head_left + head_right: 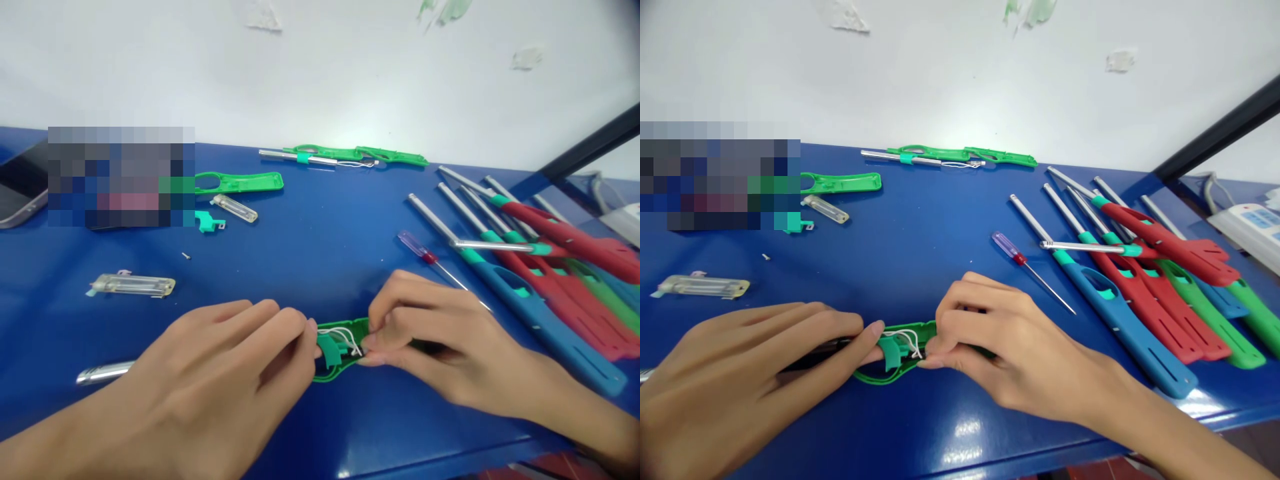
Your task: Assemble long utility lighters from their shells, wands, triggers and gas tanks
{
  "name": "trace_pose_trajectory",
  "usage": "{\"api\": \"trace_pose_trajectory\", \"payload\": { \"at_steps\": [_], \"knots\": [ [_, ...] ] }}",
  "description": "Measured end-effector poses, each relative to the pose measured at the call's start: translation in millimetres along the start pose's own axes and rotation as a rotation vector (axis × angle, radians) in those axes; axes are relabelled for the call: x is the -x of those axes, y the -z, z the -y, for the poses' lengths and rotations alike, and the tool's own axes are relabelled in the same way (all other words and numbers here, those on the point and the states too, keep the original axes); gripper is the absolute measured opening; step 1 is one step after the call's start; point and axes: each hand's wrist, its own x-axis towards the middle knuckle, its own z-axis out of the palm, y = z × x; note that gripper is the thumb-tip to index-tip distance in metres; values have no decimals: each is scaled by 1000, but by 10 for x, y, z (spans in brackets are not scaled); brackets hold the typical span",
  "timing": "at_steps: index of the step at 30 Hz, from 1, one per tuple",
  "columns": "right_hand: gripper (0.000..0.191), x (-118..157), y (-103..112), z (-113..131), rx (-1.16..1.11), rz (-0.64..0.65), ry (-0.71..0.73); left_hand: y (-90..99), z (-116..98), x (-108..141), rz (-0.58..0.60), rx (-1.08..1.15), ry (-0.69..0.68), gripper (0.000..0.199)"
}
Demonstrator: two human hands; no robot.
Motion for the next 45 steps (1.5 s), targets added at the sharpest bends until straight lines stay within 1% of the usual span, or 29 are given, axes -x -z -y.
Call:
{"api": "trace_pose_trajectory", "payload": {
  "at_steps": [9,16,18,21,22,23,25,26,29,31,34,36,40,42,45],
  "knots": [
    [16,0,4,10,14,10,-1,15,-59,45,1,-55,-15,35],
    [14,4,-9,-1,11,7,-6,1,-20,17,-21,-42,10,40],
    [12,7,-4,16,-7,11,-37,6,-2,9,-28,-29,14,41],
    [6,13,11,59,-53,41,-136,13,10,-6,-33,-2,22,43],
    [8,14,14,73,-73,53,-167,16,10,-12,-33,4,30,44],
    [13,14,14,87,-88,64,-184,20,8,-18,-27,8,36,45],
    [26,9,2,108,-76,76,-164,33,3,-31,-25,-2,43,47],
    [28,4,-10,115,-45,82,-137,39,1,-38,-25,-10,43,48],
    [25,-17,-55,134,70,96,-68,46,5,-44,-20,-34,50,49],
    [23,-27,-80,142,110,99,-55,34,21,-29,-12,-38,76,50],
    [21,-31,-97,145,135,96,-47,30,71,25,48,25,127,45],
    [19,-29,-98,142,145,99,-45,64,115,70,92,98,148,36],
    [19,-25,-101,139,162,97,-42,189,199,132,103,227,220,19],
    [18,-20,-104,140,162,84,-37,230,231,145,131,261,256,19],
    [18,-14,-101,138,154,97,-55,247,269,155,167,281,268,19]
  ]
}}
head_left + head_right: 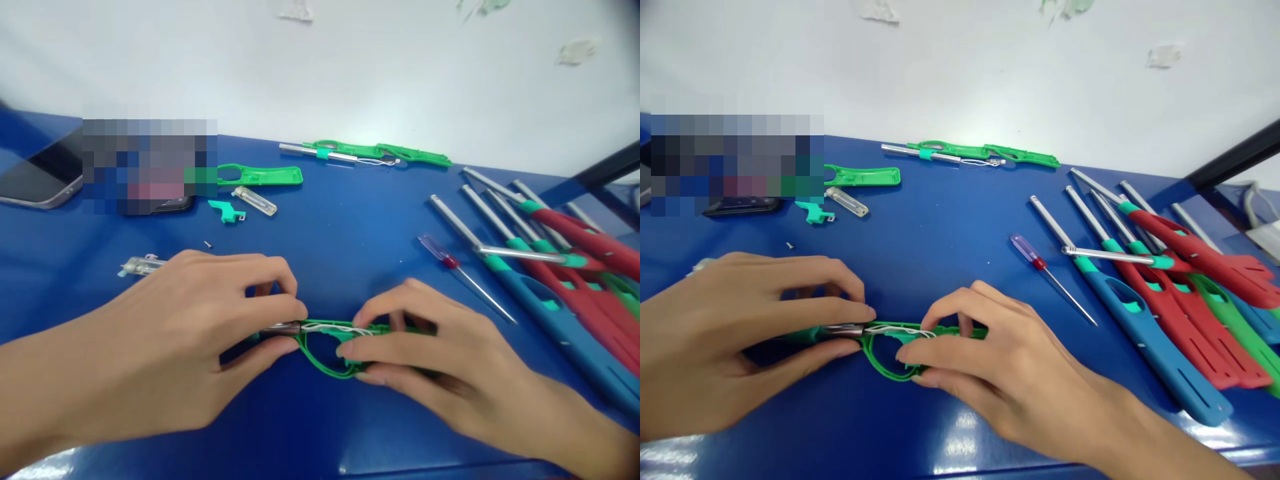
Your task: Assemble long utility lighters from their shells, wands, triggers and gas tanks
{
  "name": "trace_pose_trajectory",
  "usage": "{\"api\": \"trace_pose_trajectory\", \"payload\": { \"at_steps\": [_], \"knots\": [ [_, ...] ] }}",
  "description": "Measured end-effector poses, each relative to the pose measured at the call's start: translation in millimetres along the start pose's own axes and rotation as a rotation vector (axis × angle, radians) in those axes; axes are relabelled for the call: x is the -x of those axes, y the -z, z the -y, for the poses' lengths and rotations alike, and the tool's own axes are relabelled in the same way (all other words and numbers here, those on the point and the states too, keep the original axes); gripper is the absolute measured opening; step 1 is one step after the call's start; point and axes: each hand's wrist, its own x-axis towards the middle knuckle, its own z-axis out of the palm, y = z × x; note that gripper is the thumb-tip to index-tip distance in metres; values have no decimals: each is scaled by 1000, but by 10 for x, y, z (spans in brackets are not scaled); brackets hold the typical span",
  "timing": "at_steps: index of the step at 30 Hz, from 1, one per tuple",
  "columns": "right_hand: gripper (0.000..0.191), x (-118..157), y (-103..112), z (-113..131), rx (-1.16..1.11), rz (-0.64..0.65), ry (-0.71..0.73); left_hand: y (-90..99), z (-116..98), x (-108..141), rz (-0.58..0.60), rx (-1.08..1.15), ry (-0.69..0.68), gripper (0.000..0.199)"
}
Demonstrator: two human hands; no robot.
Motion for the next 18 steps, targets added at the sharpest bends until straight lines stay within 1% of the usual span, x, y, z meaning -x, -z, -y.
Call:
{"api": "trace_pose_trajectory", "payload": {
  "at_steps": [7,11,13,15,18],
  "knots": [
    [19,-6,11,-10,-18,3,-10,69,58,-5,106,75,50,18],
    [19,-9,3,-4,-26,2,-9,83,104,1,112,167,31,17],
    [19,-7,-4,-5,-32,-4,-7,74,120,-5,104,231,46,15],
    [19,-3,-8,-10,-37,-9,-5,61,122,-22,97,283,88,13],
    [19,-1,-9,-18,-41,-8,-10,47,96,-57,102,331,194,11]
  ]
}}
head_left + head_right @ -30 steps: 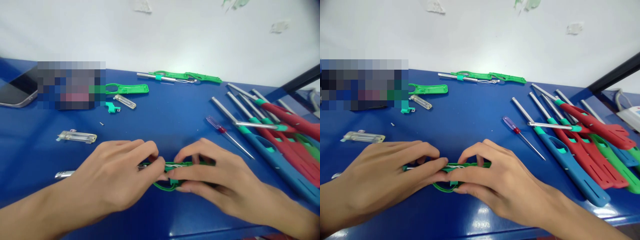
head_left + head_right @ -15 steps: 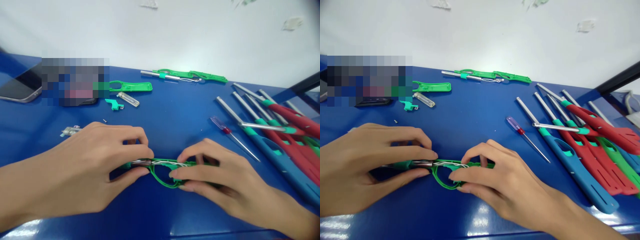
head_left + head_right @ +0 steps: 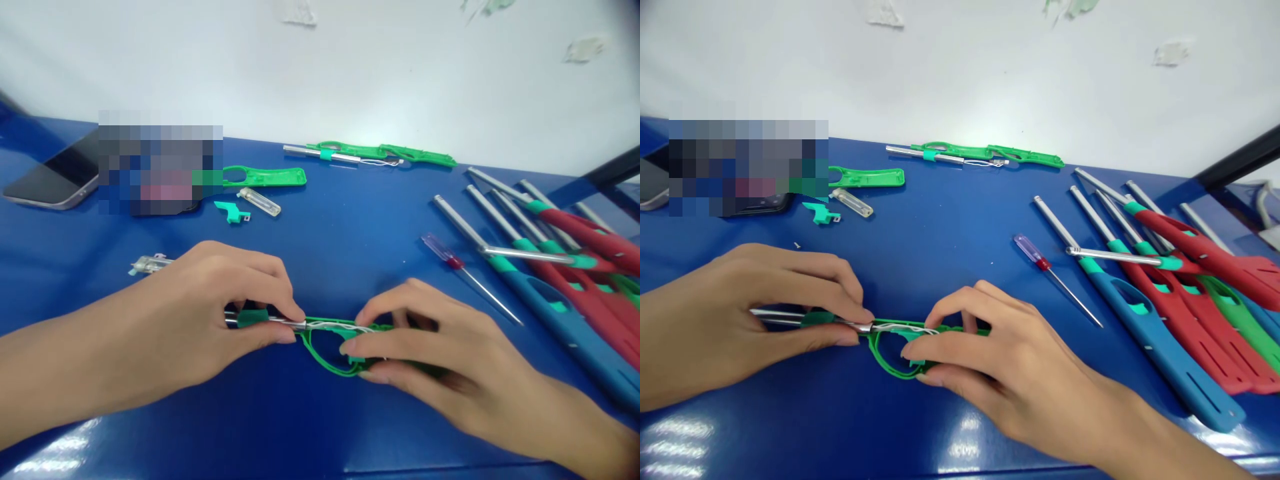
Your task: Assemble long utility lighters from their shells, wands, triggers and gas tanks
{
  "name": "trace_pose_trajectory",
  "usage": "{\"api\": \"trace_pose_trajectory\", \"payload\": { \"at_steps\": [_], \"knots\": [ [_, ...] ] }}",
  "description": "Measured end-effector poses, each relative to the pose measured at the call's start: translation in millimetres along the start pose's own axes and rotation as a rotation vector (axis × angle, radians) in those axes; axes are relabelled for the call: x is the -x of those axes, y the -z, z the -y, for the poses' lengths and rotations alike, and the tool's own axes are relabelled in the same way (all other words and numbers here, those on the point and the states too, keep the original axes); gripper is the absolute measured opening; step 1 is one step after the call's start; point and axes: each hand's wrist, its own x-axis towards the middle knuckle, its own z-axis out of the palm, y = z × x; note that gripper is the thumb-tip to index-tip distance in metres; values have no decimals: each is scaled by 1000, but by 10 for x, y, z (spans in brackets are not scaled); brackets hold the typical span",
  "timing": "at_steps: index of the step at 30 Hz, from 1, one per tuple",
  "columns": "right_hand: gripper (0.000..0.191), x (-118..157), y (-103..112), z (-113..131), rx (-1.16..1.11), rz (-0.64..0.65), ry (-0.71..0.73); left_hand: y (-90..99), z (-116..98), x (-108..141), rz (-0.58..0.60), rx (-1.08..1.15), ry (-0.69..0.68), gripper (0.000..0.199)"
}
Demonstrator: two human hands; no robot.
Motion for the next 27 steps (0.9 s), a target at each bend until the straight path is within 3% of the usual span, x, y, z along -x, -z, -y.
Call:
{"api": "trace_pose_trajectory", "payload": {
  "at_steps": [4,12,21,27],
  "knots": [
    [18,-13,3,0,-2,0,-1,-22,-51,-16,-21,8,107,7],
    [18,-18,11,13,2,1,-14,-56,-80,-33,23,-16,198,9],
    [18,-18,2,4,19,6,-17,-15,-50,-31,9,-40,110,20],
    [18,-12,8,2,27,17,-17,0,-68,-50,-36,3,110,7]
  ]
}}
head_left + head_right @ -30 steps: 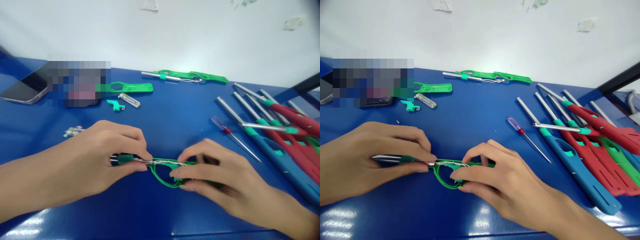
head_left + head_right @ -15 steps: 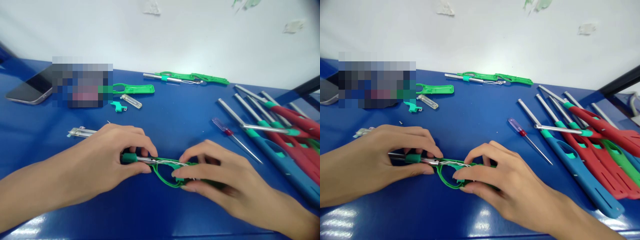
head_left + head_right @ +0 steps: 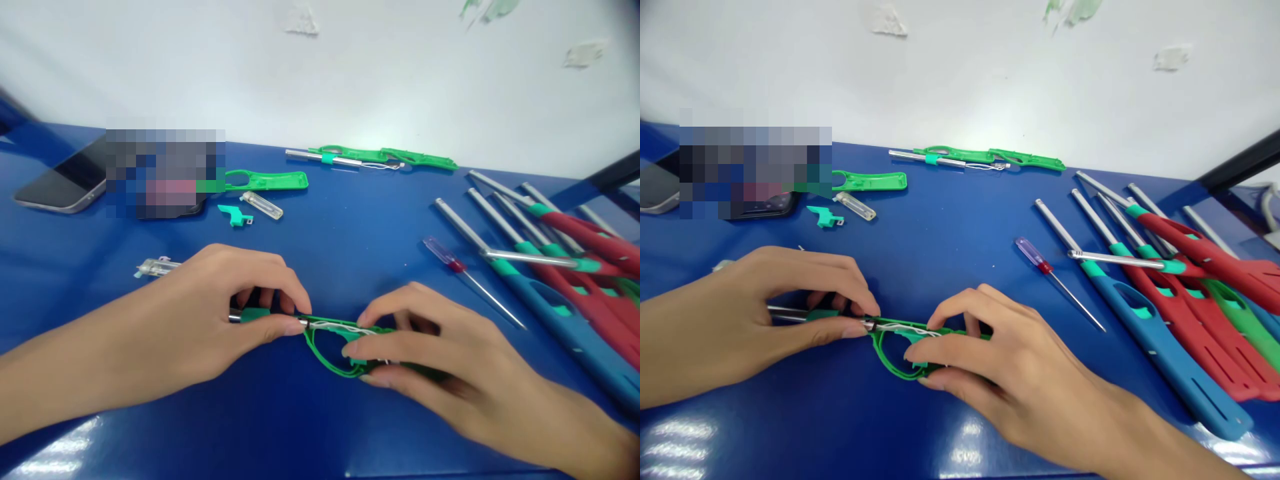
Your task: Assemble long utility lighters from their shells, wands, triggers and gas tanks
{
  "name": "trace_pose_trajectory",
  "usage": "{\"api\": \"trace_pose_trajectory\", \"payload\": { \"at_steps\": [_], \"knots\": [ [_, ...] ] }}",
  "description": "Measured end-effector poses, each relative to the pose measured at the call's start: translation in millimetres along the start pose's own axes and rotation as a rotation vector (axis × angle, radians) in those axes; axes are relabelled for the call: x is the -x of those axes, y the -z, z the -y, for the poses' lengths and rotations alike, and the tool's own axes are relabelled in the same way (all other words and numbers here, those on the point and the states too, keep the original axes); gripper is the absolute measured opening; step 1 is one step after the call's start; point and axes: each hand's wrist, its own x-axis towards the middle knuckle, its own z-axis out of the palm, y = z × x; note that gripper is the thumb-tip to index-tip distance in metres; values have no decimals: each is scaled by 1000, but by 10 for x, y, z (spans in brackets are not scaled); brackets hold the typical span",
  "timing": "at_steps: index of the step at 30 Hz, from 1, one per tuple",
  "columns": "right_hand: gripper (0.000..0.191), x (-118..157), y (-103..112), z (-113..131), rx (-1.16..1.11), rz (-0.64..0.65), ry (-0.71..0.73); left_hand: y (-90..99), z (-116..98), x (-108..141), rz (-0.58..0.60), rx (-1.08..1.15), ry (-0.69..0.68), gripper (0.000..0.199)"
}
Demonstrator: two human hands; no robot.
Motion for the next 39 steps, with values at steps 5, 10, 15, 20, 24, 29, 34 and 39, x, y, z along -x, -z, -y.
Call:
{"api": "trace_pose_trajectory", "payload": {
  "at_steps": [5,10,15,20,24,29,34,39],
  "knots": [
    [18,2,-8,8,-8,-1,-6,-37,-29,-6,-7,58,60,9],
    [18,-8,-11,7,-5,-8,-8,-88,-72,-37,-46,78,64,10],
    [18,-4,-10,2,-2,-10,-3,-52,-29,-63,6,94,-7,9],
    [19,10,-18,3,-9,-20,-9,-60,34,-2,-40,-8,-231,20],
    [19,15,-18,2,-4,-16,-10,-103,21,68,-95,-172,-303,25],
    [18,10,-18,-2,-4,-16,-12,-81,-24,96,-63,-136,-215,25],
    [18,5,-17,-7,-2,-25,2,-53,-67,114,12,-161,-123,27],
    [17,-6,-13,2,6,-29,8,-101,-83,105,-73,-143,-139,30]
  ]
}}
